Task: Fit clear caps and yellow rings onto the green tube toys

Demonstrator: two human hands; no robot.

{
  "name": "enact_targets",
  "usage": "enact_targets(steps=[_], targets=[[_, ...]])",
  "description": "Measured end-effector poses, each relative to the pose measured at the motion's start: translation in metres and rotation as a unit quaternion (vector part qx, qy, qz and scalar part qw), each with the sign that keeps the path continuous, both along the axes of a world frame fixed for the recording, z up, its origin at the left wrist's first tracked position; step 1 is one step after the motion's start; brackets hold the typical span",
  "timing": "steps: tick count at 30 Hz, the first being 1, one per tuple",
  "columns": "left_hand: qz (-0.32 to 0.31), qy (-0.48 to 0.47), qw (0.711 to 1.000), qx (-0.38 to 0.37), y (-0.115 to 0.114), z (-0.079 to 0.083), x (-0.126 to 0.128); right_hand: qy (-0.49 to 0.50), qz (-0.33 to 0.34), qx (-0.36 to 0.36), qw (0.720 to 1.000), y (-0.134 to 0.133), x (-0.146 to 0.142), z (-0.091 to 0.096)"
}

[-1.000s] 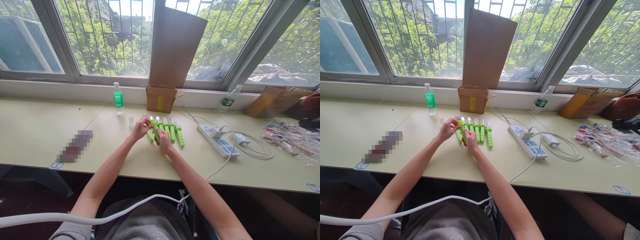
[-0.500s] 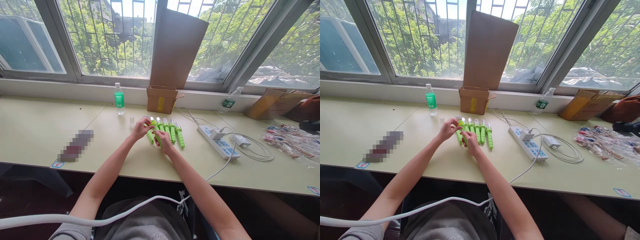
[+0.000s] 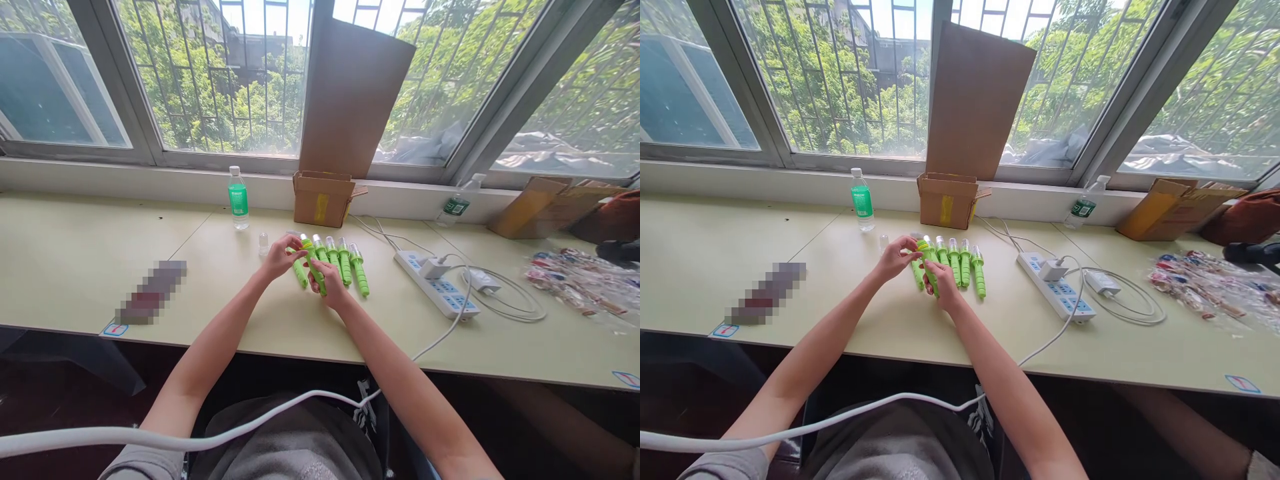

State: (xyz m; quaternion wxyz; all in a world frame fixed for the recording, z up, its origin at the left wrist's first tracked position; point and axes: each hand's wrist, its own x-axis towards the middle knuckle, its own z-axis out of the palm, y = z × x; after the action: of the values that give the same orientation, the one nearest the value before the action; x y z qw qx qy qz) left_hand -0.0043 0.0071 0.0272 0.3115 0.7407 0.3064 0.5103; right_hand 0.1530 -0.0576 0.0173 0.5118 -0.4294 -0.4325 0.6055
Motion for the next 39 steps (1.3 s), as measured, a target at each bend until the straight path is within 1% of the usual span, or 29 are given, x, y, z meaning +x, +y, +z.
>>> enact_targets(steps=[2,5,7,9,13,18,20,25,28,30,33,39], targets=[[-0.011,-0.001,1.0,-0.006,-0.002,0.002,-0.001,0.021,0.008,-0.009,1.0,0.001,0.001,0.001],[-0.061,0.009,0.998,-0.02,-0.004,0.004,-0.002,0.071,0.025,-0.03,0.997,0.001,0.002,0.003],[-0.081,0.015,0.996,-0.026,-0.004,0.004,-0.003,0.1,0.038,-0.047,0.993,0.0,0.003,0.005],[-0.074,0.016,0.997,-0.027,-0.003,0.002,-0.003,0.115,0.051,-0.06,0.99,0.0,0.004,0.005],[-0.038,0.015,0.999,-0.017,0.0,0.001,-0.003,0.134,0.075,-0.07,0.986,-0.001,0.007,0.005],[-0.007,0.024,1.0,0.007,-0.002,0.004,-0.004,0.142,0.103,-0.067,0.982,-0.001,0.009,0.005],[0.004,0.027,0.999,0.017,-0.004,0.006,-0.003,0.123,0.094,-0.055,0.986,-0.001,0.007,0.005],[0.041,0.034,0.998,0.046,-0.007,0.009,-0.002,0.047,-0.01,0.026,0.999,0.0,0.0,0.003],[0.051,0.036,0.997,0.054,-0.008,0.009,-0.001,-0.007,-0.042,0.068,0.997,0.001,-0.001,0.0],[0.05,0.04,0.996,0.056,-0.008,0.008,0.0,-0.035,-0.049,0.084,0.995,0.002,-0.002,-0.002],[0.044,0.049,0.996,0.055,-0.007,0.006,0.0,-0.05,-0.049,0.09,0.993,0.003,-0.001,-0.004],[0.047,0.058,0.996,0.053,-0.005,0.004,0.0,-0.035,-0.036,0.072,0.996,0.002,-0.001,-0.004]])
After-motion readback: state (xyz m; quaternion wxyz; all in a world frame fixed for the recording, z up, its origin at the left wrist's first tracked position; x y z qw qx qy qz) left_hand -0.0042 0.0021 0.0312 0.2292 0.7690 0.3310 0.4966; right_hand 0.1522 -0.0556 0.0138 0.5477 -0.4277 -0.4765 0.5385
